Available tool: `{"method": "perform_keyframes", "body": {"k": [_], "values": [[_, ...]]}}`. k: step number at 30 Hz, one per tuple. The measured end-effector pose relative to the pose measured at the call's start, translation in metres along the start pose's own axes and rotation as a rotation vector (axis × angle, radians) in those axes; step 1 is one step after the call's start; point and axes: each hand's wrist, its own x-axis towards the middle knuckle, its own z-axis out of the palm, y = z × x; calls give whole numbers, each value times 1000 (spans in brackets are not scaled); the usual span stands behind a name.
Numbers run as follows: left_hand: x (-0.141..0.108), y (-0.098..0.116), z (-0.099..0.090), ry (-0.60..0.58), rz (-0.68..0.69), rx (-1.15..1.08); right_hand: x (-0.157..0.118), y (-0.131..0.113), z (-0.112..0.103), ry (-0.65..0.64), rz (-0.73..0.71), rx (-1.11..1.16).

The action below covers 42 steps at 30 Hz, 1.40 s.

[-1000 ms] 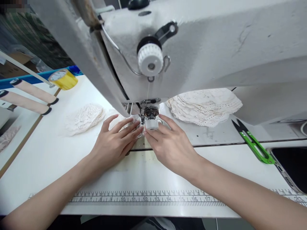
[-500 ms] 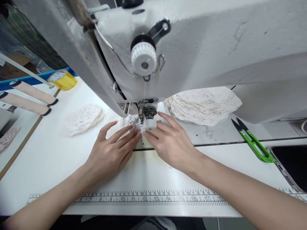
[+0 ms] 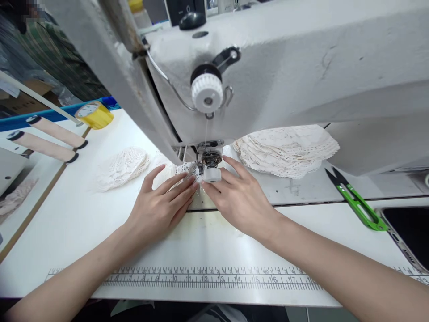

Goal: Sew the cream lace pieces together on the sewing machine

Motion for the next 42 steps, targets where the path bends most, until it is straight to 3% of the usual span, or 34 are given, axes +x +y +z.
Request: {"method": "perform_keyframes", "body": {"k": [15,29,37,40,42], "values": [[6,-10,10,30,-44,-38,2,2,3,-79,10,-91],[10,-18,14,-25,-116,-85,3,8,-4,-69,48,-15],[6,-29,25,-13,-204,-93,5,12,-8,-40,69,-60],[6,-33,9,-49,-283,-40,5,13,-8,-37,80,-60],[3,-37,-17,-107,-380,-63,2,10,-7,-89,121,-34]]}}
